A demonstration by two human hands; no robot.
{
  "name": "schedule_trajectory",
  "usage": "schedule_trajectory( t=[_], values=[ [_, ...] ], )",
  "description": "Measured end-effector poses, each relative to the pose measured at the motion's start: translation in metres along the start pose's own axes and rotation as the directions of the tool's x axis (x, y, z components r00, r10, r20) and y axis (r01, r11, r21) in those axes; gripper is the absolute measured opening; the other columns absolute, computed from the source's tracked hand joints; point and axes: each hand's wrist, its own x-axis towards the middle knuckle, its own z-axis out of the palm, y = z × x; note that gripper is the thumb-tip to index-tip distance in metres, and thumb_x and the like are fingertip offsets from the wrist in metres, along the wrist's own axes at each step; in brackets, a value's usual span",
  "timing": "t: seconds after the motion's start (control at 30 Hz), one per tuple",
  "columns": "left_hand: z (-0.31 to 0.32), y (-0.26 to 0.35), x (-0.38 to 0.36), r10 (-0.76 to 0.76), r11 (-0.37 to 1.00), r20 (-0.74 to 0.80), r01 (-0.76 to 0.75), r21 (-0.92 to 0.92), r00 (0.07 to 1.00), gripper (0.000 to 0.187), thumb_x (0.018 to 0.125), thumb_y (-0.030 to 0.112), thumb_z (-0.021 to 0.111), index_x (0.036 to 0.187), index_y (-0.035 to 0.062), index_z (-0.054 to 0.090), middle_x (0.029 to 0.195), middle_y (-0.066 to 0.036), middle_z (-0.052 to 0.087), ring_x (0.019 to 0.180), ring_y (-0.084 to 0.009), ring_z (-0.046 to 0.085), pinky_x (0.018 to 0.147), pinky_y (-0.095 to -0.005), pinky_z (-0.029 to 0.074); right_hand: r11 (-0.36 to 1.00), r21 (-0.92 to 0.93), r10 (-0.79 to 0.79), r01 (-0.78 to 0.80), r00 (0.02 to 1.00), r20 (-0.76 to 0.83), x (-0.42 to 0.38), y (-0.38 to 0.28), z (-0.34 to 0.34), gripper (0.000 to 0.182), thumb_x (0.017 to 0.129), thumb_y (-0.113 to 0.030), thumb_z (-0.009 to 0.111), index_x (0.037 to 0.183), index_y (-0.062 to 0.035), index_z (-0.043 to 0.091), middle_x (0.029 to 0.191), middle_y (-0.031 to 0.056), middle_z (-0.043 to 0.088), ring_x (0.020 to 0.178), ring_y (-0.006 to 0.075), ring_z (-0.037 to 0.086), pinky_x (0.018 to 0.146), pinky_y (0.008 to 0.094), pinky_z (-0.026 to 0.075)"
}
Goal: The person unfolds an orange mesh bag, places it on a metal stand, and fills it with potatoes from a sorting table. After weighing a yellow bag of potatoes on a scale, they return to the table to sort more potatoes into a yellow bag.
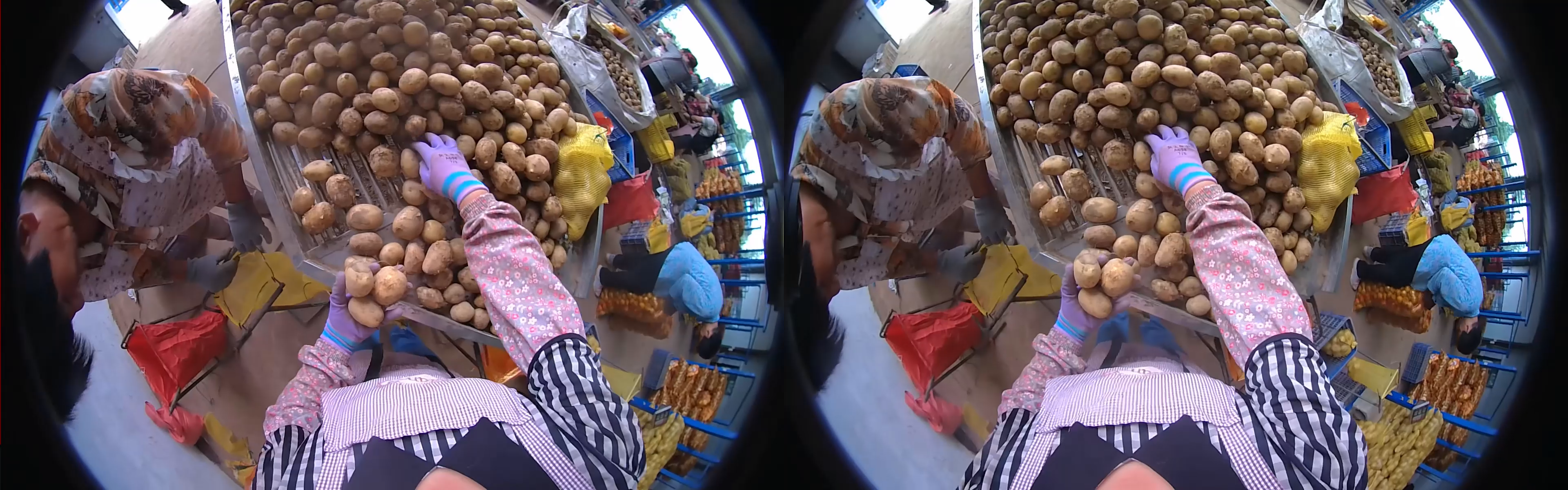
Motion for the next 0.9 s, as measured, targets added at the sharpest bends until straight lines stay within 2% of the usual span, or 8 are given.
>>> schedule_trajectory(
  t=[0.1, 0.2, 0.37, 0.47, 0.6, 0.67, 0.8, 0.9],
  values=[
    [-0.023, -0.001, -0.014, 0.139, 0.956, -0.209, -0.076, 0.283, 0.968, 0.074, 0.096, 0.061, 0.058, 0.152, 0.0145, 0.044, 0.159, -0.014, 0.038, 0.148, -0.0409, 0.034, 0.113, -0.0645, 0.038, 0.997, -0.058, 0.070, -0.053, 0.936, 0.344, 0.004, -0.012, -0.022, 0.053, 0.085, -0.027, 0.071, 0.135, -0.0120, 0.056, 0.133, 0.0168, 0.058, 0.122, 0.0378, 0.056, 0.104, 0.0464, 0.049],
    [-0.018, 0.010, -0.024, 0.003, 0.999, -0.067, -0.006, -0.050, 0.998, 0.076, 0.095, 0.063, 0.058, 0.152, 0.0157, 0.044, 0.162, -0.013, 0.035, 0.149, -0.0408, 0.033, 0.110, -0.0666, 0.040, 0.992, -0.065, 0.126, -0.110, 0.932, 0.339, -0.007, -0.019, -0.026, 0.053, 0.085, -0.032, 0.073, 0.131, -0.0114, 0.056, 0.131, 0.0166, 0.059, 0.121, 0.0380, 0.056, 0.103, 0.0472, 0.048],
    [-0.012, 0.030, -0.042, 0.090, 0.996, -0.055, -0.091, -0.009, 0.994, 0.077, 0.094, 0.065, 0.058, 0.152, 0.0158, 0.046, 0.164, -0.013, 0.032, 0.149, -0.0405, 0.032, 0.107, -0.0683, 0.042, 0.934, 0.204, 0.214, -0.293, 0.917, 0.335, -0.044, -0.039, -0.055, 0.036, 0.088, -0.034, 0.070, 0.117, -0.0134, 0.064, 0.118, 0.0138, 0.067, 0.109, 0.0349, 0.065, 0.094, 0.0442, 0.052],
    [-0.012, 0.040, -0.044, 0.063, 0.984, 0.013, -0.060, -0.170, 0.998, 0.076, 0.096, 0.064, 0.057, 0.152, 0.0143, 0.045, 0.163, -0.013, 0.033, 0.149, -0.0389, 0.033, 0.107, -0.0674, 0.042, 0.986, 0.087, -0.165, 0.143, 0.917, 0.363, -0.068, -0.066, -0.041, 0.029, 0.088, -0.029, 0.068, 0.114, -0.0151, 0.064, 0.113, 0.0109, 0.066, 0.104, 0.0318, 0.068, 0.085, 0.0462, 0.054],
    [-0.014, 0.043, -0.042, 0.153, 0.987, -0.072, -0.156, -0.042, 0.986, 0.075, 0.097, 0.061, 0.057, 0.152, 0.0131, 0.042, 0.158, -0.012, 0.040, 0.147, -0.0363, 0.036, 0.110, -0.0644, 0.041, 0.895, -0.294, -0.045, 0.337, 0.722, 0.690, -0.071, -0.117, -0.025, 0.032, 0.085, -0.025, 0.073, 0.116, -0.0188, 0.065, 0.118, 0.0072, 0.062, 0.107, 0.0304, 0.067, 0.081, 0.0465, 0.055],
    [-0.005, 0.039, -0.042, 0.367, 0.788, -0.076, -0.266, 0.555, 0.927, 0.075, 0.097, 0.061, 0.057, 0.153, 0.0129, 0.042, 0.157, -0.012, 0.041, 0.147, -0.0351, 0.037, 0.110, -0.0641, 0.042, 0.873, -0.349, 0.009, 0.340, 0.706, 0.708, -0.076, -0.116, -0.004, 0.030, 0.086, -0.023, 0.073, 0.114, -0.0181, 0.065, 0.116, 0.0058, 0.062, 0.107, 0.0285, 0.066, 0.080, 0.0454, 0.055],
    [-0.005, 0.042, -0.055, 0.107, 0.984, -0.053, -0.114, -0.135, 0.993, 0.076, 0.092, 0.065, 0.062, 0.148, 0.0160, 0.049, 0.159, -0.014, 0.038, 0.147, -0.0412, 0.035, 0.105, -0.0666, 0.045, 0.833, -0.417, 0.038, 0.363, 0.715, 0.698, -0.077, -0.108, -0.005, 0.030, 0.087, -0.021, 0.070, 0.116, -0.0190, 0.066, 0.115, 0.0056, 0.062, 0.107, 0.0278, 0.066, 0.080, 0.0447, 0.054],
    [-0.011, 0.043, -0.073, 0.132, 0.978, -0.049, -0.138, -0.154, 0.990, 0.076, 0.090, 0.066, 0.063, 0.147, 0.0171, 0.052, 0.162, -0.016, 0.032, 0.147, -0.0459, 0.032, 0.103, -0.0670, 0.047, 0.864, -0.369, -0.028, 0.344, 0.764, 0.645, -0.082, -0.095, -0.012, 0.031, 0.089, -0.021, 0.068, 0.120, -0.0189, 0.068, 0.116, 0.0039, 0.062, 0.109, 0.0277, 0.066, 0.085, 0.0463, 0.054]
  ],
)
